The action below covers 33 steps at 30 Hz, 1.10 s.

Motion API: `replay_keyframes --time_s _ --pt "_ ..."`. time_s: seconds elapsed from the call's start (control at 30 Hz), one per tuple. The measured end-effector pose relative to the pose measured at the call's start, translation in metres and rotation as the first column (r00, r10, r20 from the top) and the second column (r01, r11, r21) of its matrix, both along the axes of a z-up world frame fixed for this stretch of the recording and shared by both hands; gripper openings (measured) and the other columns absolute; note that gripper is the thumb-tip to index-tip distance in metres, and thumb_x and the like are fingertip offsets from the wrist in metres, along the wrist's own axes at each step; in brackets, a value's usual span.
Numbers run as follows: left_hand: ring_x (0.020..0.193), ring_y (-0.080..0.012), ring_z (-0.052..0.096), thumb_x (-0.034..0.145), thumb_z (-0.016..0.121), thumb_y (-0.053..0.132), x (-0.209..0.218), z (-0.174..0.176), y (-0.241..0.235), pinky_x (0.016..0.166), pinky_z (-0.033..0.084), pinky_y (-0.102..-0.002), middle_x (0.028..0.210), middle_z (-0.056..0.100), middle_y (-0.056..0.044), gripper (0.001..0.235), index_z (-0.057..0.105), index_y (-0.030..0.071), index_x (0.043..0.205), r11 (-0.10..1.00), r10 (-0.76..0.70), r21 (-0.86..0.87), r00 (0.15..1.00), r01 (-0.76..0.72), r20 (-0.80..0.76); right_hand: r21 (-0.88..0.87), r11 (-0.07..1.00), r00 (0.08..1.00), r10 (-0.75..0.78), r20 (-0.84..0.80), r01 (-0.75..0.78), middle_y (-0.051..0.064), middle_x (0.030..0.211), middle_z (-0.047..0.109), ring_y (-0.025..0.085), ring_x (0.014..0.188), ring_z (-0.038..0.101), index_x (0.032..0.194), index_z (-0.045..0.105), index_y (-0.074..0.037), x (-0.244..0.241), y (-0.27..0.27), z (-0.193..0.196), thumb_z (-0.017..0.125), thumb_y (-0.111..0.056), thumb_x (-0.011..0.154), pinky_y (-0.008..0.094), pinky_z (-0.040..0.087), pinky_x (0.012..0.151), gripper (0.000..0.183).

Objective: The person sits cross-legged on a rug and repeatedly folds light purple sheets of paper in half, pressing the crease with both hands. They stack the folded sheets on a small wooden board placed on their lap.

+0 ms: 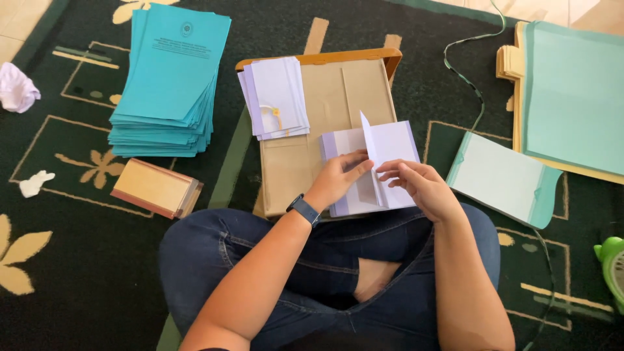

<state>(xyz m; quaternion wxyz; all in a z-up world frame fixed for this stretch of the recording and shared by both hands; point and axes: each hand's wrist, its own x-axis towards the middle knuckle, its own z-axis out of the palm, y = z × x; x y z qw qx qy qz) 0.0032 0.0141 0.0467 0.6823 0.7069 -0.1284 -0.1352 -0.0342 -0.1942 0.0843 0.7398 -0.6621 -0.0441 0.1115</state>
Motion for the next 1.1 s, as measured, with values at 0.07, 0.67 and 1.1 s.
replay_keyframes --time_s 0.07,0.67,1.1 --pt "0.14 -0.0343 0.048 0.096 0.069 0.049 0.006 0.0 0.003 0.126 0.018 -0.053 0.136 0.064 -0.019 0.05 0.07 0.008 0.125 1.0 0.019 0.015 1.0 -0.019 -0.003 0.0 1.0 0.999 -0.031 0.018 0.031 0.023 0.11 0.071 0.025 0.104 0.068 0.121 0.067 0.014 0.007 -0.005 -0.014 0.048 -0.017 0.108 0.034 0.053 0.088 0.039" --pt "0.148 -0.0536 0.023 0.088 0.05 0.0 -0.013 -0.016 -0.008 0.121 0.034 -0.057 0.162 0.015 -0.038 0.085 0.006 -0.002 0.161 0.936 0.132 0.259 0.92 -0.239 0.369 -0.779 0.528 0.837 0.211 0.505 0.337 0.003 0.112 0.073 0.029 0.104 0.071 0.11 0.076 -0.011 0.008 0.019 -0.037 0.062 -0.003 0.093 0.039 0.057 0.086 0.023" --pt "0.151 -0.0463 0.028 0.088 0.056 0.025 -0.008 -0.071 -0.029 0.117 0.014 -0.073 0.159 0.037 -0.023 0.06 0.053 0.012 0.147 0.492 -0.112 0.7 0.759 -0.518 0.641 -0.812 0.462 0.825 0.252 0.506 0.357 0.005 0.114 0.071 0.032 0.112 0.066 0.108 0.075 -0.012 0.018 0.014 -0.049 0.063 -0.003 0.089 0.044 0.055 0.093 0.025"
